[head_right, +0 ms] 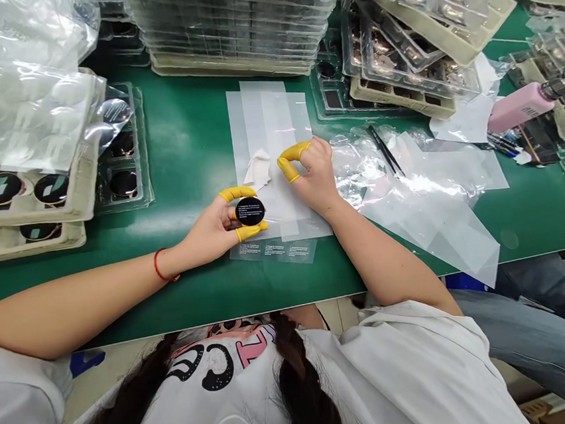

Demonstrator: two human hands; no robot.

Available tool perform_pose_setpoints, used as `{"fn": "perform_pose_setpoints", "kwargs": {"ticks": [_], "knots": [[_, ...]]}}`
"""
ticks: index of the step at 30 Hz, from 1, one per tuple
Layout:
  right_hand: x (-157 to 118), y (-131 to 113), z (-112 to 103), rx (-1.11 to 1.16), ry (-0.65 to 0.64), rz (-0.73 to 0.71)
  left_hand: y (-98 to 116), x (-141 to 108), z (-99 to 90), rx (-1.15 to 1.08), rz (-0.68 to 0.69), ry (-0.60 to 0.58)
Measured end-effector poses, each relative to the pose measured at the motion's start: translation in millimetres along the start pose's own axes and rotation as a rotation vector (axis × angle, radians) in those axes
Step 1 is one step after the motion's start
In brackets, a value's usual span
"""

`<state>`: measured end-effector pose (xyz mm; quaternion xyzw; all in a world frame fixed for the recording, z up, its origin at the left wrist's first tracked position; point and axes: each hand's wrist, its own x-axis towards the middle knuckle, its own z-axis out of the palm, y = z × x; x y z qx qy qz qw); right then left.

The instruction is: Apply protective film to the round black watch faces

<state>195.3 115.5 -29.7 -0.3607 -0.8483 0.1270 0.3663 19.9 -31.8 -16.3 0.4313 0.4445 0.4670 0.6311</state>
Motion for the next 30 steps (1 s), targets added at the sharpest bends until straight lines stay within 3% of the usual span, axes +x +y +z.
{"fn": "perform_pose_setpoints", "kwargs": {"ticks": [12,16,19,22,26,28,30], "knots": [[-0.1,-7.6,-2.7,0.013,-0.011,0.010,0.8,-3.5,-7.0,-0.035,-0.016,-0.031],[-0.3,-21.8,-14.2,0.042,-0.057,-0.020,0.5,-2.7,-6.4,-0.047,-0.023,-0.022],[7.0,-23.8,-34.2,0.048,-0.112,0.052,0.7,-2.8,-6.7,-0.054,-0.047,-0.019],[18.1,-9.1,-64.5,0.066,-0.135,0.196,-0.1,-3.9,-7.2,-0.031,-0.025,-0.008],[22.5,28.6,-94.7,0.016,-0.166,0.360,-2.5,-7.6,-6.2,0.002,0.022,0.014],[18.8,48.7,-90.9,-0.044,-0.186,0.428,-3.0,-10.6,-4.4,0.001,0.013,0.038],[14.0,66.8,-73.3,-0.096,-0.204,0.414,-2.8,-13.9,-1.7,-0.002,0.010,0.079]]}}
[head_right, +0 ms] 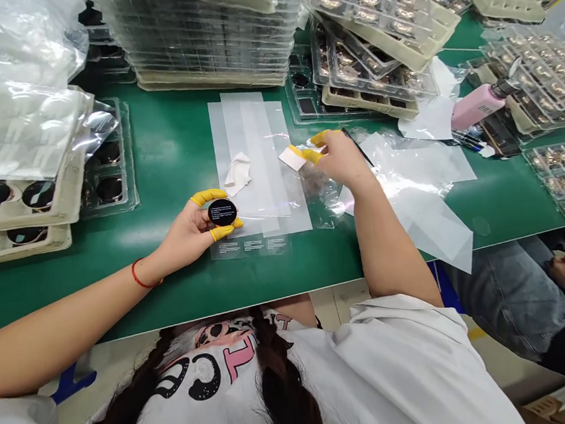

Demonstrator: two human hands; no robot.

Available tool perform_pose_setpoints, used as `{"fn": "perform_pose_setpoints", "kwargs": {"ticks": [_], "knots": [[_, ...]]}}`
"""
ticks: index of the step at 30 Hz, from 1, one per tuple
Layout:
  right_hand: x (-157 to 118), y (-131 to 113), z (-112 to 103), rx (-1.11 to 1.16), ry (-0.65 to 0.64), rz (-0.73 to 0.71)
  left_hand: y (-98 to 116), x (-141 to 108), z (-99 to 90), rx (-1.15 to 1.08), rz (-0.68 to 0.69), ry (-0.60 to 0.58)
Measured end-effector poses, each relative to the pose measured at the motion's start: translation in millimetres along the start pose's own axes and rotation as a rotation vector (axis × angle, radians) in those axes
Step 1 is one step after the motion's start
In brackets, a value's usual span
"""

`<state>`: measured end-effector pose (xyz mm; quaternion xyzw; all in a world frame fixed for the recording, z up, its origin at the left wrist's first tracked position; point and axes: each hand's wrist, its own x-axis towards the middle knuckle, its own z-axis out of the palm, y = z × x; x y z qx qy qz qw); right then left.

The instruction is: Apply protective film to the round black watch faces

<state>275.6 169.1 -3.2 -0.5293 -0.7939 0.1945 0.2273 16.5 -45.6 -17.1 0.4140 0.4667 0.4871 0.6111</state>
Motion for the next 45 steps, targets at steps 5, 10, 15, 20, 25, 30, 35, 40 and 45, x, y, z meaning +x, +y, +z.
{"fn": "perform_pose_setpoints", "kwargs": {"ticks": [5,10,15,20,25,30,35,40,45], "knots": [[11.3,15.1,50.3,-0.086,0.049,-0.085,1.8,-4.9,4.5,0.006,0.012,0.070],[-22.1,-29.5,45.5,0.038,0.123,-0.204,2.2,-1.4,2.8,0.052,0.024,0.039],[-85.5,-102.5,43.4,0.167,0.055,-0.571,1.0,-0.2,-0.6,0.064,0.032,-0.021],[-103.1,-118.4,63.3,-0.023,0.099,-0.796,-1.6,1.8,-3.0,0.088,0.086,-0.056],[-91.2,-111.6,69.8,-0.089,0.118,-0.731,-5.7,5.6,-4.0,0.101,0.100,-0.063],[-83.6,-113.6,72.8,-0.073,0.136,-0.661,-7.7,5.9,-5.0,0.101,0.109,-0.069],[-78.9,-114.5,62.4,0.073,0.030,-0.626,-2.0,5.5,-2.8,0.069,0.056,-0.058],[-84.0,-112.8,50.6,0.051,0.016,-0.736,-0.9,6.2,-0.6,0.060,0.041,-0.042],[-91.7,-108.6,56.1,-0.124,0.099,-0.922,-2.0,6.8,-0.5,0.111,0.062,-0.023]]}}
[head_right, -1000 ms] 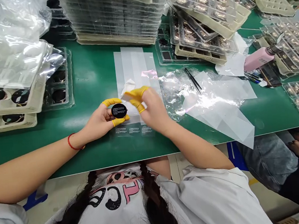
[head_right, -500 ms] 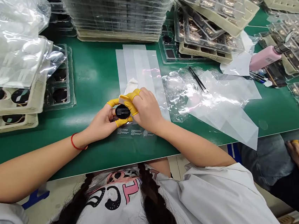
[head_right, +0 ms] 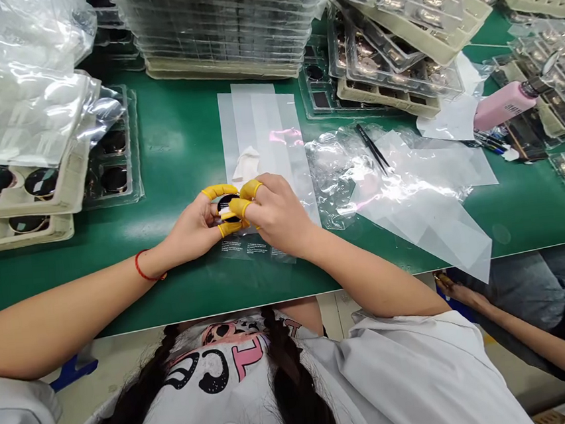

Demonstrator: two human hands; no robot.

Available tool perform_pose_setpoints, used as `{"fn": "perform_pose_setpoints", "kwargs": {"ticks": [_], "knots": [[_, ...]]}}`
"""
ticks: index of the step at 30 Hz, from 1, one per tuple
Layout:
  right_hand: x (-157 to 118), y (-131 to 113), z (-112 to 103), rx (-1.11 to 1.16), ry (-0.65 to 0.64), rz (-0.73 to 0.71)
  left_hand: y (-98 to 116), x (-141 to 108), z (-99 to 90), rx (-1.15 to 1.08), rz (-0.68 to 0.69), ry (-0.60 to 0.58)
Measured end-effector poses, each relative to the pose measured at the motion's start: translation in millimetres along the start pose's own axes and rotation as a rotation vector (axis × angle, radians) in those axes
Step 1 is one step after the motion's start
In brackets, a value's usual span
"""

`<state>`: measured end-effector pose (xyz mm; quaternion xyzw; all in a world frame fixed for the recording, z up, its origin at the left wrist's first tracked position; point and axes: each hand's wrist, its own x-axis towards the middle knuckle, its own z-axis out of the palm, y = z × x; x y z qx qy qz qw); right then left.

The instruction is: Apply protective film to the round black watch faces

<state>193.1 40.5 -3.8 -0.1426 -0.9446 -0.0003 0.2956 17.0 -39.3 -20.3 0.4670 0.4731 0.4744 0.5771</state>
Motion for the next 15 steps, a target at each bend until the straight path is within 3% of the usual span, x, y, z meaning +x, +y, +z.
{"fn": "perform_pose_setpoints", "kwargs": {"ticks": [10,15], "knots": [[-11.0,-11.4,-4.8,-0.040,0.036,-0.093,0.4,0.8,-1.4,-0.084,-0.048,0.024],[-8.1,-5.5,-7.4,0.119,0.075,0.069,2.5,0.8,0.2,-0.074,-0.063,0.031]]}}
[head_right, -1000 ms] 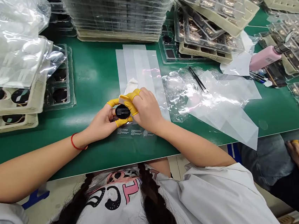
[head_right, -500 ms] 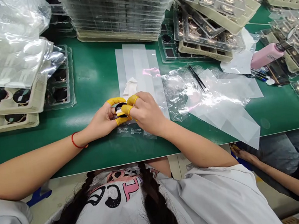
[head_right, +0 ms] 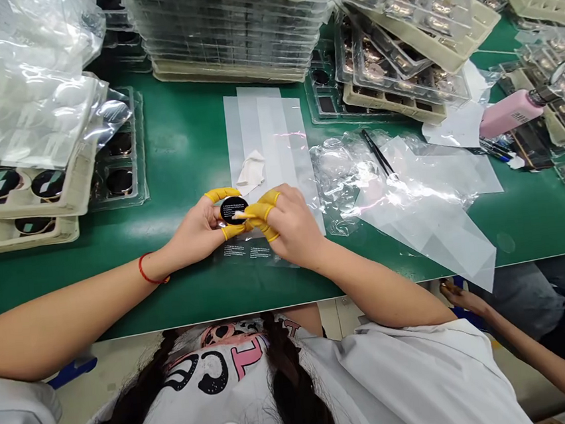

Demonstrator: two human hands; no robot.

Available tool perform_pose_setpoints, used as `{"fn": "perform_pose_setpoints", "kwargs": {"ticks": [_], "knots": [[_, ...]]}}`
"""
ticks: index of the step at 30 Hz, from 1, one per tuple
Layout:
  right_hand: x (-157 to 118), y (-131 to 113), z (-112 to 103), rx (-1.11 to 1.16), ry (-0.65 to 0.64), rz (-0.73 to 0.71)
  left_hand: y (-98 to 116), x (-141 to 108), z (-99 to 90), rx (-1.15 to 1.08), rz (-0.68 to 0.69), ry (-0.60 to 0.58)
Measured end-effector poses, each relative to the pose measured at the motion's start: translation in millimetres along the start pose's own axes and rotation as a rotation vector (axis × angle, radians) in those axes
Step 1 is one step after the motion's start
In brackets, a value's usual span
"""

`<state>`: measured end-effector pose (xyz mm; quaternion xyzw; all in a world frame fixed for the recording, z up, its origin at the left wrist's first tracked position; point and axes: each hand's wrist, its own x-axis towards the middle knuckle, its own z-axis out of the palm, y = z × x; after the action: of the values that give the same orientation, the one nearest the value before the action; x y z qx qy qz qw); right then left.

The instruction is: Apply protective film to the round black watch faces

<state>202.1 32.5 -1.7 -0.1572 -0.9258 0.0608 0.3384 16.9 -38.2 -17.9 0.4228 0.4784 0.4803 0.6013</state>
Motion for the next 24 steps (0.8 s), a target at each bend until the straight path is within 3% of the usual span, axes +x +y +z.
{"fn": "perform_pose_setpoints", "kwargs": {"ticks": [4,11,18,24], "knots": [[7.6,4.1,1.2,-0.033,0.013,0.093,2.0,0.5,3.2,0.025,-0.002,-0.008],[5.2,0.6,10.6,-0.127,-0.052,-0.042,1.7,0.7,2.8,0.084,0.014,-0.006],[-2.2,-2.9,0.8,-0.183,-0.013,-0.142,-0.3,1.8,1.1,-0.002,0.013,-0.002],[3.6,3.4,-8.6,-0.082,-0.048,0.010,2.4,1.7,1.8,-0.002,-0.001,-0.029]]}}
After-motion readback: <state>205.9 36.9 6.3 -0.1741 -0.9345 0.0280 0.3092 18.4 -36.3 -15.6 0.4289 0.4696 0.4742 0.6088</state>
